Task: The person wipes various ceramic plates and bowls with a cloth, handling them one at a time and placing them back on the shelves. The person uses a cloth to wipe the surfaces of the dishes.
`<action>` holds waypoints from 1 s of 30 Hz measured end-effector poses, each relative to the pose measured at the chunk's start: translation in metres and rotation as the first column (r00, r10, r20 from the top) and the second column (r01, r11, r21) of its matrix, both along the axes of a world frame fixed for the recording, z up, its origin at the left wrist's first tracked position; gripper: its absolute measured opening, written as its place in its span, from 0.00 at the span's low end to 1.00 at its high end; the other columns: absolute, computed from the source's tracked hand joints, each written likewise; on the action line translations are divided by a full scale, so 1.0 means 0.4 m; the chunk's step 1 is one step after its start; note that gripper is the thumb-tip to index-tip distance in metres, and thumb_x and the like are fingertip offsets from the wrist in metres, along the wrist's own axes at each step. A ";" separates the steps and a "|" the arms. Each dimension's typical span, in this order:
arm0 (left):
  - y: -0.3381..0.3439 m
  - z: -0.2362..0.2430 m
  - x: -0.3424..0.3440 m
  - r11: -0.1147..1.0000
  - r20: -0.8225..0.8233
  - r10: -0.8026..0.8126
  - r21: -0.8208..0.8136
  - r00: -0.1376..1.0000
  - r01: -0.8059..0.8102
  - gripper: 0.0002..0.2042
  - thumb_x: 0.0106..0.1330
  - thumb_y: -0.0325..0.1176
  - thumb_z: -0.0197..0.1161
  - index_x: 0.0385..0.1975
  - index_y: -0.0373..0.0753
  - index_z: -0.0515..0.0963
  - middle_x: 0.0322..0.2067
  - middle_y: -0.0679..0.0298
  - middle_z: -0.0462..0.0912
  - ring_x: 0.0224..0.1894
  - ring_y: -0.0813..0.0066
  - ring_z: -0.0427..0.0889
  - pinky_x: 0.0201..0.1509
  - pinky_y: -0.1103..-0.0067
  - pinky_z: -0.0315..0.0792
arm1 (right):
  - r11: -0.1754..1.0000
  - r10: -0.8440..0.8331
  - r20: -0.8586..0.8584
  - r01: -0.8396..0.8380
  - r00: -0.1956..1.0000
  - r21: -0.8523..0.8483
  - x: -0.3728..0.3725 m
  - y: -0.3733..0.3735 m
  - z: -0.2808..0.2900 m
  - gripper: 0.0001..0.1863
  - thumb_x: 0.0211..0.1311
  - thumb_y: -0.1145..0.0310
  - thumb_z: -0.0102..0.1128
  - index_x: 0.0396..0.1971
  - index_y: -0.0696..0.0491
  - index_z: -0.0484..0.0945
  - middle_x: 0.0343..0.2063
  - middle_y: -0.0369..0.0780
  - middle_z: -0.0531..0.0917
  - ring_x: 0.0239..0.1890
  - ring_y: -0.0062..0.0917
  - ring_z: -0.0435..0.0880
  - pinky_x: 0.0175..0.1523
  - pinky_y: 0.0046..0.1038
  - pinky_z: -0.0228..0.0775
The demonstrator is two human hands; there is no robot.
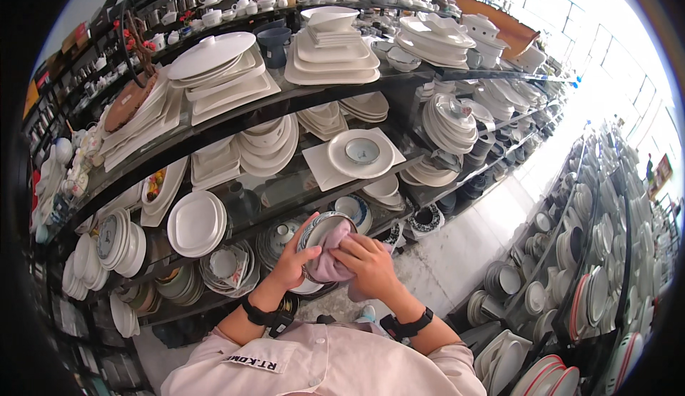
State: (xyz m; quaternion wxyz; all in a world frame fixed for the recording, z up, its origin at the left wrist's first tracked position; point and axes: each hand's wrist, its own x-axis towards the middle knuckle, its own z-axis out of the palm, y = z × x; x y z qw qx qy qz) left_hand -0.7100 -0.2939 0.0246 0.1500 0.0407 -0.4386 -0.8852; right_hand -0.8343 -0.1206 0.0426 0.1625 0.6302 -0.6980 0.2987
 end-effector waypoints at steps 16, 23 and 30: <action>-0.045 -0.077 -0.175 0.964 0.002 0.069 0.257 0.998 -0.067 0.39 0.54 0.22 0.53 0.73 0.37 0.58 0.65 0.54 0.70 0.66 0.60 0.72 0.70 0.66 0.68 | 0.951 -0.094 0.890 0.306 0.445 -0.053 -0.215 0.022 -0.096 0.26 0.49 0.85 0.57 0.53 0.59 0.77 0.44 0.40 0.84 0.48 0.25 0.81 0.56 0.27 0.72; -0.066 -0.087 -0.374 0.914 0.039 0.005 0.405 0.999 -0.021 0.35 0.58 0.39 0.54 0.68 0.32 0.63 0.62 0.48 0.73 0.63 0.50 0.75 0.68 0.58 0.69 | 0.979 0.171 0.980 0.125 -0.101 -0.158 -0.420 -0.028 -0.099 0.31 0.61 0.69 0.72 0.62 0.62 0.70 0.56 0.40 0.81 0.55 0.23 0.79 0.61 0.28 0.70; -0.120 -0.118 -0.616 0.954 0.218 0.268 0.073 0.938 -0.290 0.28 0.67 0.36 0.54 0.67 0.32 0.66 0.60 0.52 0.76 0.62 0.60 0.77 0.65 0.65 0.72 | 0.987 0.087 0.991 0.126 0.099 -0.099 -0.692 -0.112 -0.113 0.22 0.56 0.74 0.68 0.51 0.63 0.79 0.44 0.39 0.86 0.46 0.22 0.83 0.54 0.27 0.74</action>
